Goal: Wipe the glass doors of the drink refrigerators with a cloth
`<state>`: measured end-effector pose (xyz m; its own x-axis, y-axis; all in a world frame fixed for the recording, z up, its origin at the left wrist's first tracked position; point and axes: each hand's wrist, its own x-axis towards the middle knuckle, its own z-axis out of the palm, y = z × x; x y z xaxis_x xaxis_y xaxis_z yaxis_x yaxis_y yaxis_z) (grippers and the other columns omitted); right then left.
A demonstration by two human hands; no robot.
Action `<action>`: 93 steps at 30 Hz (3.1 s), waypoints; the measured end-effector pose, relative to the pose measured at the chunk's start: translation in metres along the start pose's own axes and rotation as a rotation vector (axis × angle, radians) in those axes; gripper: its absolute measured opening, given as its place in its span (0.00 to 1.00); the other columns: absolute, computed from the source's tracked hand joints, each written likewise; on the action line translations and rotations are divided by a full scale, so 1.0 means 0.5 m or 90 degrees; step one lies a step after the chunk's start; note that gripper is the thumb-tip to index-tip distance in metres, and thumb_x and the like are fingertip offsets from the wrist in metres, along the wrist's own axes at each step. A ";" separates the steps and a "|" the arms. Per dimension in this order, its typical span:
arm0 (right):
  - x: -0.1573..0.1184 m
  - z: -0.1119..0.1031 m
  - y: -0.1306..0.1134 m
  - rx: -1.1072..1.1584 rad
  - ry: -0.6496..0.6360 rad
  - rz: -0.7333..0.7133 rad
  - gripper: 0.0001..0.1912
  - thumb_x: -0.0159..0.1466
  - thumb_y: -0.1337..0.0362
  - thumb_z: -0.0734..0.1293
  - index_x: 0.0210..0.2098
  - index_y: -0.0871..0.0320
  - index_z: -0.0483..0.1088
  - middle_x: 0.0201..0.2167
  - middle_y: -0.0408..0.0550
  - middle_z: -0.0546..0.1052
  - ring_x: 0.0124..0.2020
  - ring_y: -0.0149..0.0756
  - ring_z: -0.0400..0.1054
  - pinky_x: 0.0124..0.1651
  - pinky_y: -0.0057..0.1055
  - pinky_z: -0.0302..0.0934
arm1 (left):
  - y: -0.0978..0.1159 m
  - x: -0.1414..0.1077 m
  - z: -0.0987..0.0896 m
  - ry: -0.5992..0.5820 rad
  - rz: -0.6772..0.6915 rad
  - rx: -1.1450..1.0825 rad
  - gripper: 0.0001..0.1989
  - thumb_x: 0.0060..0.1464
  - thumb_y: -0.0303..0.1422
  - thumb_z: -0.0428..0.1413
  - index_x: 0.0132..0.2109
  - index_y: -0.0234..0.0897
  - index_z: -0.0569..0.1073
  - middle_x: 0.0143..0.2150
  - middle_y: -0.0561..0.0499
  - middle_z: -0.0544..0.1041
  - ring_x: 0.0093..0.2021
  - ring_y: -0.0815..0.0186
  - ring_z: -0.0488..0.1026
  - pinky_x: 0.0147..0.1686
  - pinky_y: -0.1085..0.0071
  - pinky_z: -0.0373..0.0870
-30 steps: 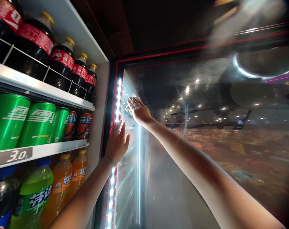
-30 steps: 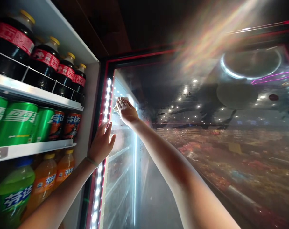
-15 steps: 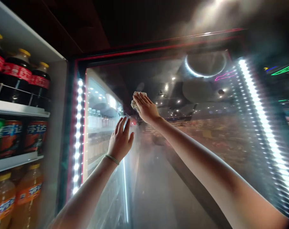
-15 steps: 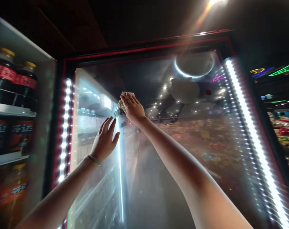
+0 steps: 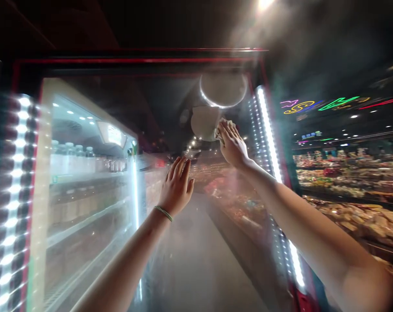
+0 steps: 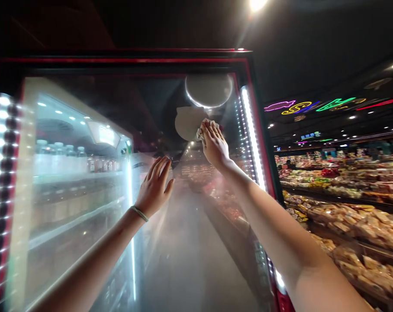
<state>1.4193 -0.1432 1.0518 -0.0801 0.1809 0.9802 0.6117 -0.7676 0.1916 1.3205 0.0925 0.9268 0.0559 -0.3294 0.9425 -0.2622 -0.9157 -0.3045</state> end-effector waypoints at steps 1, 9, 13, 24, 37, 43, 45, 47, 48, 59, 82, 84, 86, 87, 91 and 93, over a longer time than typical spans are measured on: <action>-0.013 -0.015 0.031 -0.009 0.002 0.016 0.31 0.71 0.68 0.55 0.73 0.59 0.55 0.75 0.50 0.56 0.77 0.42 0.46 0.78 0.54 0.45 | 0.019 0.007 0.012 0.003 0.004 -0.002 0.31 0.68 0.33 0.49 0.74 0.35 0.53 0.72 0.37 0.62 0.75 0.49 0.55 0.71 0.48 0.62; -0.117 -0.070 0.148 0.007 0.041 0.141 0.31 0.73 0.67 0.50 0.74 0.58 0.53 0.75 0.52 0.56 0.76 0.44 0.48 0.72 0.53 0.59 | 0.097 0.026 0.063 -0.008 0.037 -0.012 0.33 0.69 0.34 0.48 0.76 0.37 0.47 0.73 0.38 0.61 0.75 0.50 0.55 0.71 0.48 0.61; -0.106 -0.031 0.097 0.012 0.126 0.248 0.32 0.70 0.71 0.51 0.72 0.61 0.58 0.73 0.58 0.60 0.76 0.48 0.48 0.74 0.56 0.51 | 0.055 0.006 0.041 -0.025 0.041 0.015 0.35 0.68 0.34 0.48 0.76 0.38 0.44 0.74 0.38 0.61 0.75 0.50 0.55 0.71 0.48 0.61; -0.001 0.138 -0.298 0.129 0.044 0.073 0.34 0.71 0.69 0.53 0.76 0.55 0.47 0.75 0.52 0.55 0.78 0.50 0.41 0.77 0.61 0.42 | -0.203 -0.147 -0.136 -0.034 -0.050 0.126 0.35 0.68 0.34 0.49 0.76 0.36 0.46 0.74 0.35 0.59 0.76 0.46 0.53 0.70 0.44 0.61; 0.066 0.355 -0.868 0.277 -0.019 -0.131 0.30 0.73 0.72 0.55 0.74 0.65 0.54 0.73 0.56 0.59 0.76 0.47 0.49 0.79 0.52 0.42 | -0.483 -0.347 -0.396 -0.035 -0.117 0.247 0.36 0.67 0.35 0.51 0.75 0.30 0.48 0.72 0.29 0.60 0.75 0.43 0.53 0.70 0.42 0.59; 0.053 0.386 -1.005 0.246 -0.067 -0.220 0.27 0.73 0.73 0.52 0.70 0.70 0.61 0.72 0.58 0.60 0.75 0.43 0.52 0.79 0.42 0.46 | -0.531 -0.386 -0.475 0.010 -0.113 0.276 0.35 0.67 0.36 0.51 0.75 0.32 0.48 0.72 0.30 0.59 0.75 0.44 0.53 0.70 0.43 0.60; 0.044 0.386 -1.014 0.248 -0.084 -0.262 0.27 0.73 0.74 0.53 0.70 0.68 0.61 0.71 0.57 0.62 0.75 0.42 0.52 0.79 0.42 0.46 | -0.535 -0.391 -0.482 0.008 -0.119 0.273 0.35 0.67 0.35 0.52 0.75 0.33 0.49 0.73 0.31 0.59 0.75 0.44 0.53 0.70 0.43 0.61; 0.036 0.383 -1.005 0.253 -0.100 -0.303 0.27 0.73 0.74 0.54 0.70 0.66 0.60 0.71 0.55 0.63 0.74 0.42 0.52 0.79 0.42 0.47 | -0.531 -0.390 -0.483 -0.002 -0.119 0.267 0.35 0.67 0.35 0.52 0.75 0.34 0.49 0.73 0.31 0.58 0.75 0.44 0.53 0.70 0.43 0.60; 0.032 0.380 -0.994 0.257 -0.106 -0.319 0.28 0.72 0.74 0.55 0.71 0.65 0.60 0.71 0.54 0.63 0.74 0.41 0.52 0.79 0.42 0.47 | -0.525 -0.388 -0.481 -0.007 -0.119 0.264 0.35 0.67 0.35 0.52 0.75 0.34 0.48 0.73 0.31 0.58 0.75 0.44 0.53 0.70 0.43 0.60; -0.001 0.278 -0.694 0.205 -0.067 -0.227 0.28 0.74 0.70 0.56 0.72 0.64 0.56 0.73 0.54 0.58 0.76 0.43 0.49 0.78 0.47 0.47 | -0.401 -0.311 -0.343 -0.027 -0.125 0.179 0.32 0.67 0.34 0.51 0.74 0.35 0.54 0.73 0.34 0.60 0.76 0.46 0.50 0.72 0.44 0.57; -0.269 -0.058 0.112 -0.030 0.051 0.096 0.36 0.69 0.74 0.56 0.75 0.53 0.51 0.74 0.48 0.60 0.75 0.46 0.52 0.73 0.54 0.57 | 0.127 -0.090 0.064 -0.026 -0.040 0.044 0.29 0.67 0.34 0.52 0.73 0.41 0.60 0.75 0.39 0.59 0.78 0.46 0.44 0.74 0.39 0.44; -0.289 -0.059 0.118 -0.021 0.089 0.133 0.34 0.70 0.73 0.54 0.74 0.55 0.55 0.73 0.51 0.61 0.74 0.46 0.54 0.73 0.51 0.57 | 0.123 -0.097 0.059 -0.035 -0.048 0.041 0.30 0.67 0.34 0.52 0.73 0.43 0.59 0.75 0.41 0.58 0.78 0.47 0.44 0.74 0.39 0.43; -0.298 -0.051 0.104 -0.004 0.136 0.182 0.31 0.71 0.71 0.54 0.72 0.56 0.59 0.71 0.53 0.63 0.74 0.48 0.54 0.74 0.50 0.55 | 0.102 -0.110 0.047 -0.043 -0.060 0.044 0.30 0.67 0.34 0.52 0.73 0.44 0.58 0.75 0.42 0.58 0.78 0.46 0.44 0.74 0.39 0.43; -0.298 -0.045 0.090 0.006 0.150 0.205 0.30 0.71 0.71 0.54 0.71 0.55 0.61 0.71 0.53 0.64 0.74 0.49 0.54 0.75 0.51 0.53 | 0.087 -0.118 0.038 -0.047 -0.069 0.050 0.30 0.67 0.35 0.52 0.73 0.45 0.58 0.75 0.42 0.58 0.78 0.46 0.45 0.74 0.38 0.43; -0.283 -0.002 -0.012 0.060 0.134 0.226 0.30 0.72 0.69 0.54 0.71 0.48 0.62 0.71 0.47 0.63 0.75 0.52 0.50 0.76 0.58 0.48 | 0.005 -0.159 -0.019 -0.056 -0.114 0.083 0.30 0.67 0.35 0.51 0.73 0.44 0.58 0.76 0.42 0.57 0.78 0.46 0.44 0.74 0.38 0.43; -0.270 0.029 -0.087 0.086 0.109 0.189 0.31 0.72 0.68 0.54 0.73 0.48 0.58 0.73 0.46 0.60 0.77 0.53 0.46 0.76 0.60 0.46 | -0.042 -0.183 -0.055 -0.058 -0.132 0.103 0.30 0.68 0.35 0.51 0.73 0.43 0.58 0.76 0.41 0.56 0.78 0.46 0.43 0.74 0.38 0.43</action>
<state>1.4149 -0.1255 0.9105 -0.0073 -0.1523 0.9883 0.7253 -0.6812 -0.0996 1.2945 0.1484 0.8507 0.1801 -0.1441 0.9730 -0.0800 -0.9881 -0.1315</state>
